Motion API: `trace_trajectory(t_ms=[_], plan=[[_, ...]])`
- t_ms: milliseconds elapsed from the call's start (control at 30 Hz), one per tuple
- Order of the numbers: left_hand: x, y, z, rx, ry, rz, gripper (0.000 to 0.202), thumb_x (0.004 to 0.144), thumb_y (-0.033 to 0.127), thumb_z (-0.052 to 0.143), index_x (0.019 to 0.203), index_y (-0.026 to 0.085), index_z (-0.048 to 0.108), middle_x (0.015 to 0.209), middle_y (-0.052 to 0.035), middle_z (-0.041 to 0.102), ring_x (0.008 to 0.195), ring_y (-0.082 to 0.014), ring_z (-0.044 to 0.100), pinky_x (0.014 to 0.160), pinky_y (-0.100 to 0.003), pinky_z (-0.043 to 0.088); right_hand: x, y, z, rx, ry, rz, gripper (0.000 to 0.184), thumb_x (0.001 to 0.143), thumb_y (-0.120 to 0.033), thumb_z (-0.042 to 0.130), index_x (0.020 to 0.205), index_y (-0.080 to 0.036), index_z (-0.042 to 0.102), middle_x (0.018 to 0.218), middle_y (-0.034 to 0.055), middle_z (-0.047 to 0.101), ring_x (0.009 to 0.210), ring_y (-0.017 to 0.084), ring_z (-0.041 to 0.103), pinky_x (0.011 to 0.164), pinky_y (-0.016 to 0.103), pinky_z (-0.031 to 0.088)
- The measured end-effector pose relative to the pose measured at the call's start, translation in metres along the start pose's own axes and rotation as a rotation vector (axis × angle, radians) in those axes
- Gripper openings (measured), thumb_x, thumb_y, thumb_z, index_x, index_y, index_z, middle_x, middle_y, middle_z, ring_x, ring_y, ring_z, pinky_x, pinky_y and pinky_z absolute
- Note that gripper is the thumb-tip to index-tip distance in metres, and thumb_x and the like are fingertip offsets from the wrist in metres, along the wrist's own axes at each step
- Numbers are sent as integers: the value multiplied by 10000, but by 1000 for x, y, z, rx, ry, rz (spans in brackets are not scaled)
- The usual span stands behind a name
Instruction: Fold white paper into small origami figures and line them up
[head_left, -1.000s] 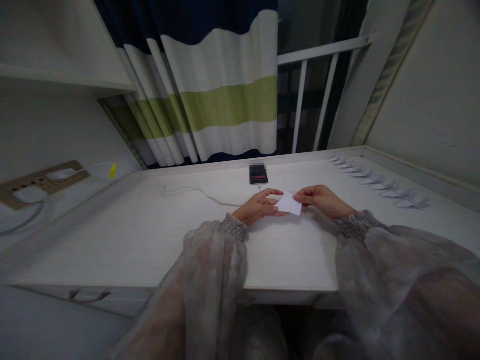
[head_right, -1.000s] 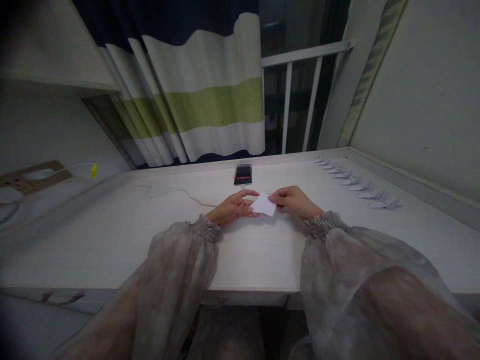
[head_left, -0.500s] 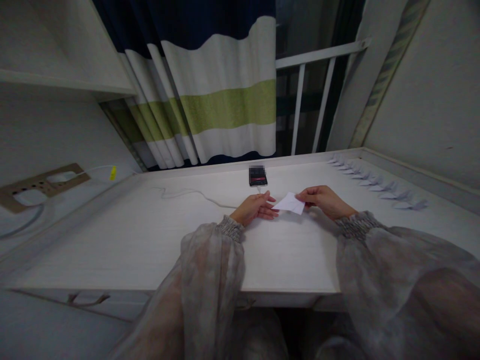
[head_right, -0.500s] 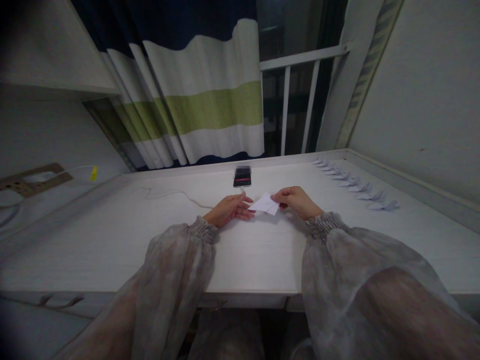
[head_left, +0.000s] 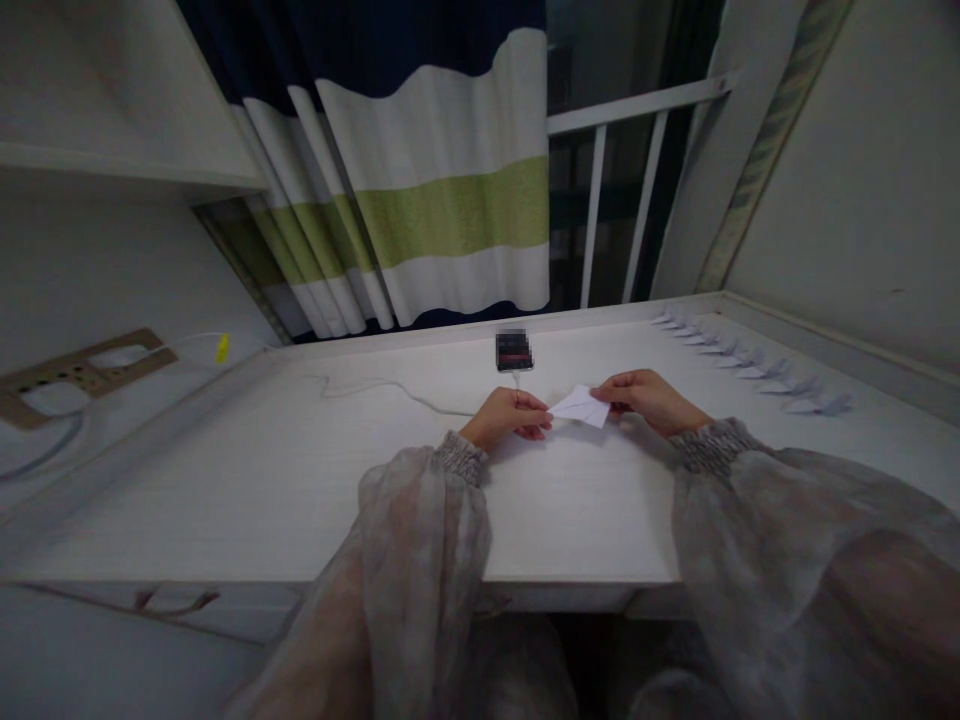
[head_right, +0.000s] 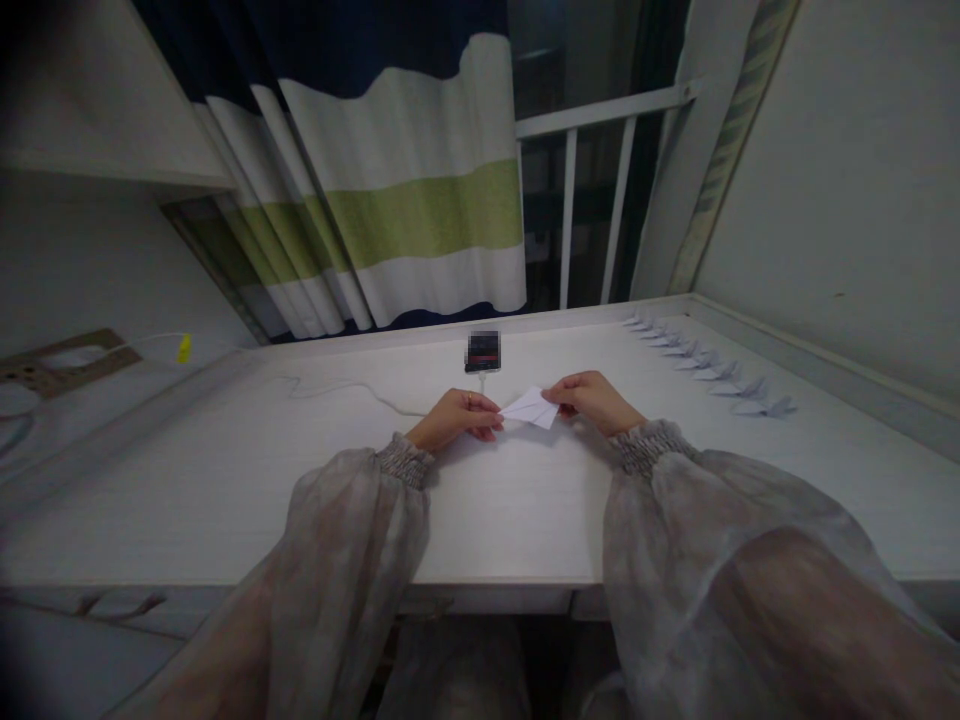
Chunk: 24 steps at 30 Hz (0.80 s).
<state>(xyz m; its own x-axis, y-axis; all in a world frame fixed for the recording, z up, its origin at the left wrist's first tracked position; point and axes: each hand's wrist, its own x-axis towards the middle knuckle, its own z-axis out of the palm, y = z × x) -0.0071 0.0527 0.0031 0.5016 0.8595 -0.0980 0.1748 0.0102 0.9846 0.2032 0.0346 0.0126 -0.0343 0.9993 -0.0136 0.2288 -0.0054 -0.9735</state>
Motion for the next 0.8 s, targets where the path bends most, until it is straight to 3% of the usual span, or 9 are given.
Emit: trace_trajectory(t_ms=[300, 800], plan=[[-1, 0, -2, -106, -27, -45, 177, 645, 241, 660, 695, 76, 620, 635, -76, 660, 491, -94, 583, 468, -194, 450, 0, -1, 1, 29, 26, -34, 222, 518, -328, 706, 491, -141, 588, 439, -14, 525, 430, 76, 431, 438, 222, 340], [-2, 2, -2, -273, -70, -66, 95, 720, 139, 573, 675, 57, 584, 610, -83, 654, 527, -118, 617, 540, -213, 495, -3, -4, 0, 33, 15, -58, 229, 504, -342, 708, 503, -138, 603, 473, -8, 546, 449, 77, 447, 470, 222, 363]])
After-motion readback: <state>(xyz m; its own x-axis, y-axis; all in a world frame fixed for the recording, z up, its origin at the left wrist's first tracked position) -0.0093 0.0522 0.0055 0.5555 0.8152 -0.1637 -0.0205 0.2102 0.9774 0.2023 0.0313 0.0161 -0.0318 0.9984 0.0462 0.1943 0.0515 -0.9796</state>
